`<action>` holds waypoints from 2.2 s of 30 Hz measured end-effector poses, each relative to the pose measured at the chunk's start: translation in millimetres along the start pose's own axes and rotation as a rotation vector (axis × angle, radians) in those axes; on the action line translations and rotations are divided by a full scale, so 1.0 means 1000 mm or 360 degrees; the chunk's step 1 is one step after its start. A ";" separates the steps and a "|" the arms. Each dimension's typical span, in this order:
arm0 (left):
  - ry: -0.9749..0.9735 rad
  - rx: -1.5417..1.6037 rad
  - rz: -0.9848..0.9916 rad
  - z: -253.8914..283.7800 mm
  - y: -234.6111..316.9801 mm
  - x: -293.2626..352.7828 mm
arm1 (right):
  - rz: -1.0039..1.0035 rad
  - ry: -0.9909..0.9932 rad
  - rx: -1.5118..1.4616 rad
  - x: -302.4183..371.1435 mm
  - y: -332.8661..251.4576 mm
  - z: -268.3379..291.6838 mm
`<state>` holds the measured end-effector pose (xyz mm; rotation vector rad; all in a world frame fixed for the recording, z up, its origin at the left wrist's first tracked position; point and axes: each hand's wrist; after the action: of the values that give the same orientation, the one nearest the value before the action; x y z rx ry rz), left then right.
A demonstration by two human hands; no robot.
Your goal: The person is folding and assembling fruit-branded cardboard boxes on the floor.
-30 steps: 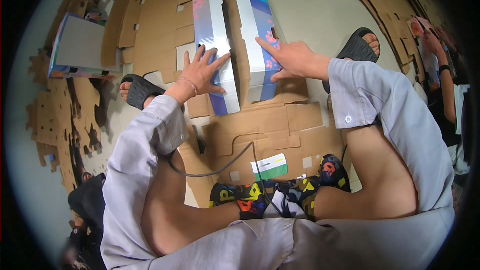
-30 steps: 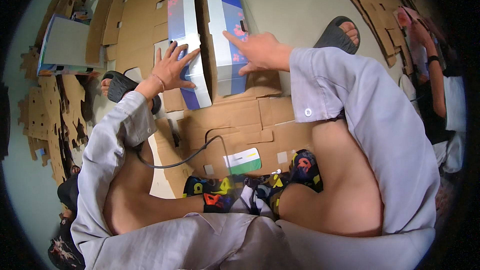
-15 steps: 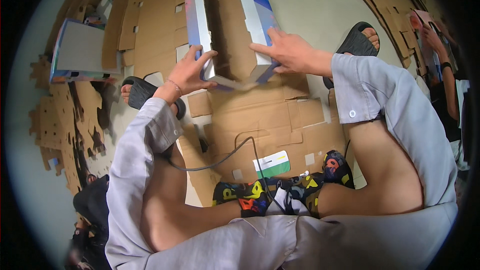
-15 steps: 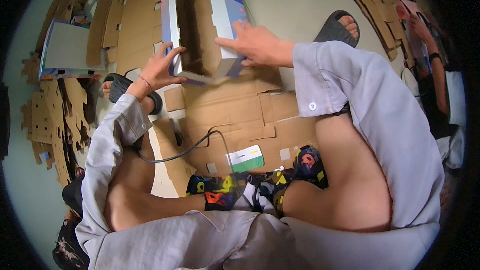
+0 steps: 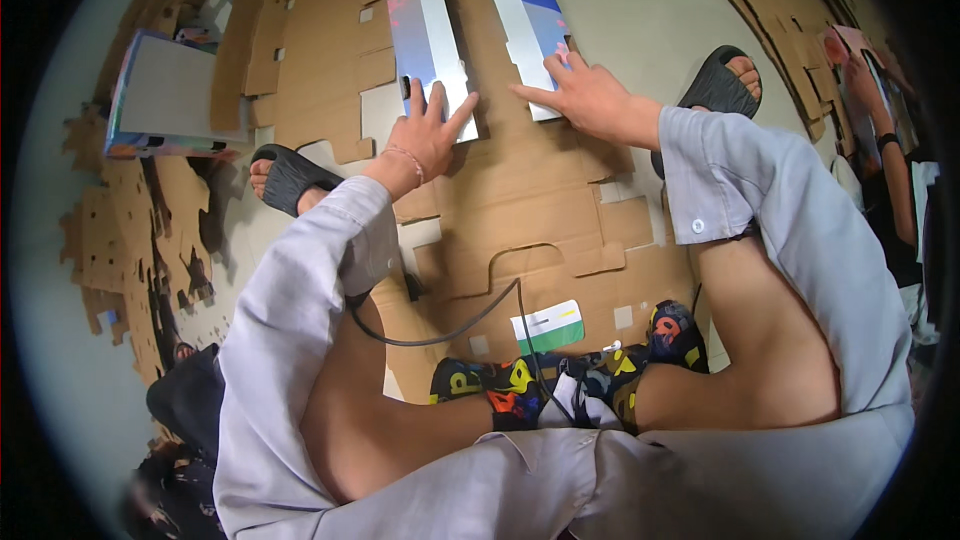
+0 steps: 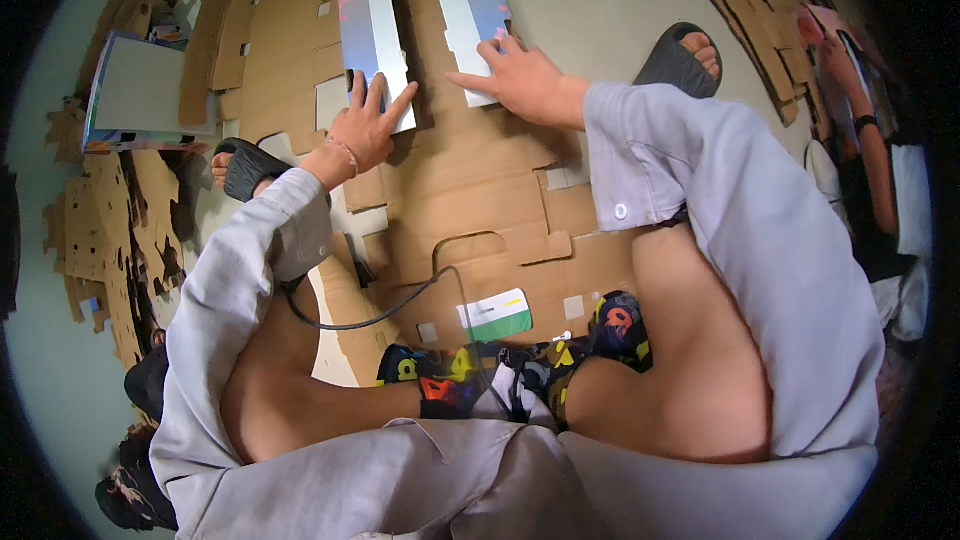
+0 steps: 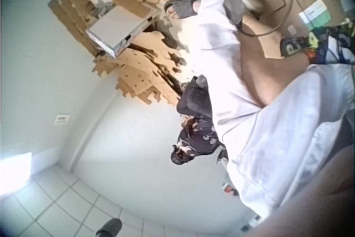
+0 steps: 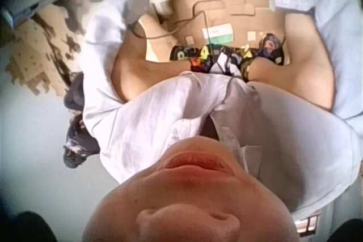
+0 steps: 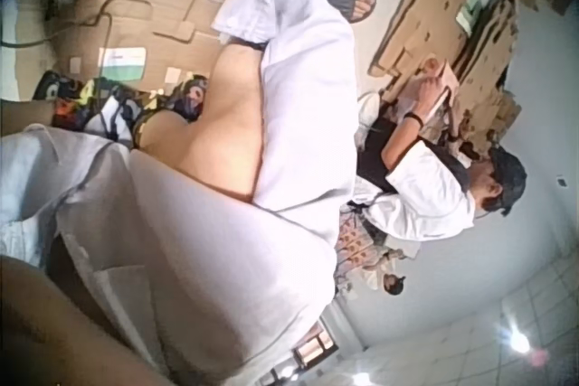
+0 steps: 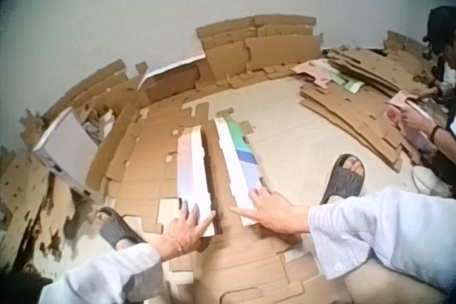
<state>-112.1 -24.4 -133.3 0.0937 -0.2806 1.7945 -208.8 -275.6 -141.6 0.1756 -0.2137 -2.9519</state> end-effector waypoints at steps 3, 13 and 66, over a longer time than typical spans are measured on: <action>-0.0023 -0.0018 0.0029 0.001 0.000 -0.002 | 0.0008 -0.0057 0.0060 -0.001 0.001 0.002; -0.0002 -0.0086 0.0069 -0.010 -0.011 0.012 | 0.0004 -0.0089 0.0427 -0.003 -0.007 -0.002; 0.1519 0.1688 0.1294 -0.037 -0.067 0.056 | -0.1778 -0.0306 -0.1114 0.032 0.059 0.004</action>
<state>-57.4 52.6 -148.1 -0.1629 1.5114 2.3538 -230.2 -338.7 -132.1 -0.1505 1.2896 -3.8199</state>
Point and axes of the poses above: each hand's wrist, its own x-axis away from the middle knuckle, its own z-axis out of the back of the hand, y = z × x, and after that the axes turned 14 degrees about -z, right-handed
